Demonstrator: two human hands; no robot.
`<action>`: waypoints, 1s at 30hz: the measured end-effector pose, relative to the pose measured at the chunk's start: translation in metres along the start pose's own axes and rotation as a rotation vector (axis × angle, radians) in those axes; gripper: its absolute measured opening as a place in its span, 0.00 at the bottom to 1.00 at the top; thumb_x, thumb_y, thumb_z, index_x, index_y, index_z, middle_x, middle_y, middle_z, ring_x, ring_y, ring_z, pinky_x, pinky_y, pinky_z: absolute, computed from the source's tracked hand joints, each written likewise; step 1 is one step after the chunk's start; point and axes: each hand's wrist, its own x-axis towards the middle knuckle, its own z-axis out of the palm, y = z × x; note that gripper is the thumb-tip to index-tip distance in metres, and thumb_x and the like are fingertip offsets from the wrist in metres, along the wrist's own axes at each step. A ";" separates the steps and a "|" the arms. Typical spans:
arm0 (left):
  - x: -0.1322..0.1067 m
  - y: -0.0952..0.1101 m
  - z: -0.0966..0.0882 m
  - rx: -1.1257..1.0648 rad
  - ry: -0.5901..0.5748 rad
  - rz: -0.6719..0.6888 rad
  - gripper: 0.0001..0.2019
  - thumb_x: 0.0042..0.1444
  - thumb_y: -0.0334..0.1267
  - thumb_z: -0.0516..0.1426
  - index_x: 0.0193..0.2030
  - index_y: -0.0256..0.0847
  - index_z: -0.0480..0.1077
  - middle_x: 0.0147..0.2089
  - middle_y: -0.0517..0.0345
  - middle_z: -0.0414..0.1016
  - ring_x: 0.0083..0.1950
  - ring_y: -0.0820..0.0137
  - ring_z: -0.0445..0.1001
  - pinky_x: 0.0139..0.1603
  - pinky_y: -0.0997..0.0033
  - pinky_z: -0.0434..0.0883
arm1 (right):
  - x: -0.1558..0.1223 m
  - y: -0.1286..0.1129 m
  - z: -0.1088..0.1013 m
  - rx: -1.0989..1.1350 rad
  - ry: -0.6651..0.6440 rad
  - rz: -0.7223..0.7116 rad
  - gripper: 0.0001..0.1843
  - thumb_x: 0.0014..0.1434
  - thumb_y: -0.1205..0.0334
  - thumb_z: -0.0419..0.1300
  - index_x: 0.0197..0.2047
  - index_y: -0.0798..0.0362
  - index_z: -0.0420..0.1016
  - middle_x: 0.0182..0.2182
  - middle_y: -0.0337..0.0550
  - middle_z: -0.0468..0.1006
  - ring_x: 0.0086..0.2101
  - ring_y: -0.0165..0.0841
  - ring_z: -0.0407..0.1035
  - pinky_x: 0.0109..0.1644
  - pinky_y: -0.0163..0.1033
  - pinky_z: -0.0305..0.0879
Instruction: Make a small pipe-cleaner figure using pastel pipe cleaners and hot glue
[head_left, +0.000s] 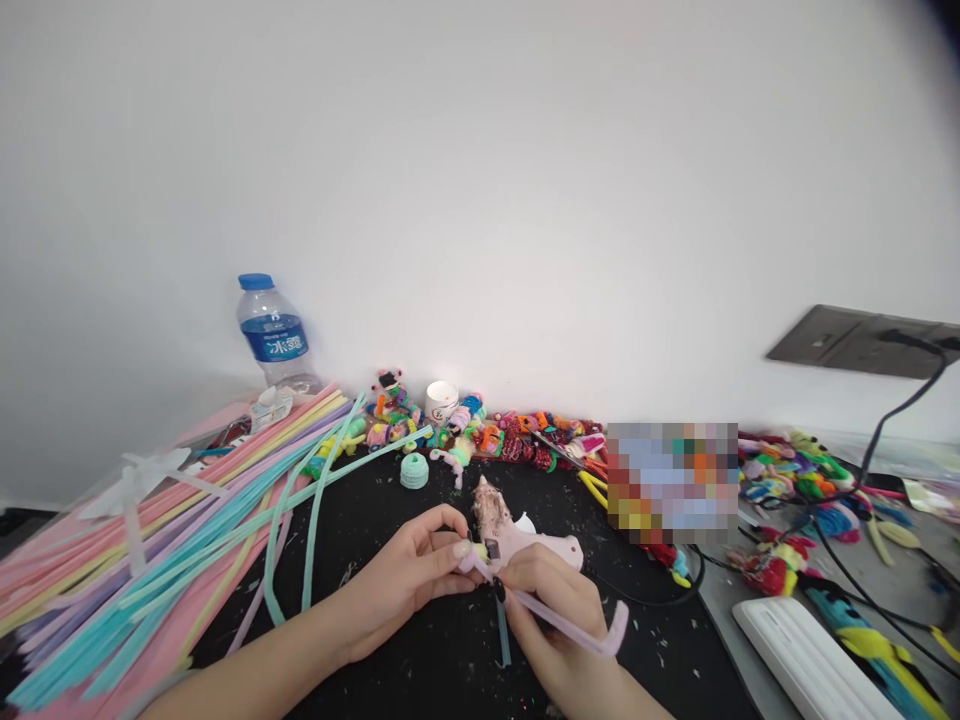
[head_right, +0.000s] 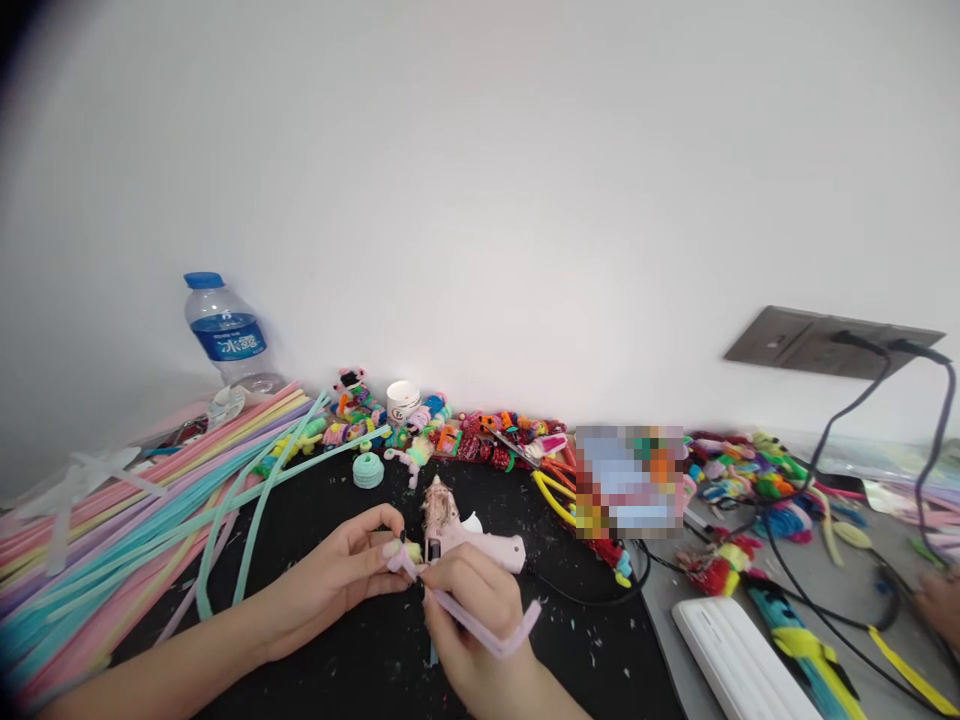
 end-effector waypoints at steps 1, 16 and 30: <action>0.000 0.000 -0.001 -0.003 0.001 0.001 0.07 0.53 0.36 0.59 0.35 0.39 0.63 0.34 0.57 0.73 0.36 0.73 0.70 0.44 0.68 0.66 | 0.001 0.000 0.000 0.001 -0.002 -0.012 0.10 0.55 0.77 0.52 0.34 0.56 0.72 0.26 0.46 0.73 0.27 0.33 0.68 0.30 0.35 0.65; -0.004 0.000 -0.001 0.439 -0.011 0.183 0.08 0.52 0.39 0.60 0.34 0.39 0.64 0.33 0.61 0.71 0.36 0.71 0.68 0.41 0.72 0.63 | -0.007 0.008 -0.002 0.022 0.028 0.152 0.06 0.58 0.70 0.54 0.33 0.53 0.71 0.26 0.42 0.72 0.28 0.34 0.68 0.32 0.38 0.63; -0.010 -0.001 0.002 0.461 -0.128 0.075 0.07 0.51 0.39 0.60 0.33 0.38 0.69 0.31 0.61 0.70 0.33 0.72 0.67 0.37 0.73 0.63 | -0.005 0.007 0.002 0.075 0.088 0.342 0.15 0.60 0.58 0.53 0.24 0.54 0.67 0.19 0.36 0.66 0.22 0.29 0.59 0.26 0.33 0.57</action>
